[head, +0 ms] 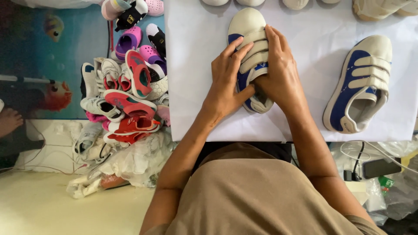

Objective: Stuffing shoes with paper to maintain their shape and organizing them on a surface.

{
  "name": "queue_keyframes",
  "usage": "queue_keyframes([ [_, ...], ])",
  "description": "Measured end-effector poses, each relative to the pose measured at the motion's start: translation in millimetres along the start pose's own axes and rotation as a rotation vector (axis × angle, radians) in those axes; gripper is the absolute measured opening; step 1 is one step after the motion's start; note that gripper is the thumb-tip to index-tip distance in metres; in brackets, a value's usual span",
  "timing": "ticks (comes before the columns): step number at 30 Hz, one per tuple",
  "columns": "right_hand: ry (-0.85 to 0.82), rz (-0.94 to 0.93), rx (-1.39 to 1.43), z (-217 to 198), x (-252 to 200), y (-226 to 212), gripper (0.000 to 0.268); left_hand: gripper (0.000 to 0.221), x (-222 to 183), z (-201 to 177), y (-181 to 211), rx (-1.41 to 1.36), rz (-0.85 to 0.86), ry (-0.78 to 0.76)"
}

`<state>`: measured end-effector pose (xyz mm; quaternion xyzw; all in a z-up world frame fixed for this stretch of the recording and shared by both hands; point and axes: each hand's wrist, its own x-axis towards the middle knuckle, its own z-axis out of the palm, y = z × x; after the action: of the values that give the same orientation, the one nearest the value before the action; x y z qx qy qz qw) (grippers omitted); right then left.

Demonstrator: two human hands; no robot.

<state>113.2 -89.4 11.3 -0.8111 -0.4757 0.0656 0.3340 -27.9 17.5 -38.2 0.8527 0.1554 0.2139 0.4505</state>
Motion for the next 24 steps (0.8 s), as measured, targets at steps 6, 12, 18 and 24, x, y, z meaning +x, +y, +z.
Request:
queue_keyframes([
  [6,-0.073,-0.015,-0.137,-15,-9,-1,0.111,0.099,0,0,0,0.002,-0.021,-0.008],
  [12,0.046,-0.181,-0.207,-44,-35,-26,0.033,0.091,0,1,-1,-0.003,0.008,0.002],
  [18,-0.109,-0.37,-0.365,-50,-35,-16,0.012,0.096,-1,4,-3,0.023,0.025,0.014],
  [24,-0.16,-0.469,-0.572,-51,-27,-18,0.007,0.091,-2,7,-11,0.048,0.065,0.035],
])
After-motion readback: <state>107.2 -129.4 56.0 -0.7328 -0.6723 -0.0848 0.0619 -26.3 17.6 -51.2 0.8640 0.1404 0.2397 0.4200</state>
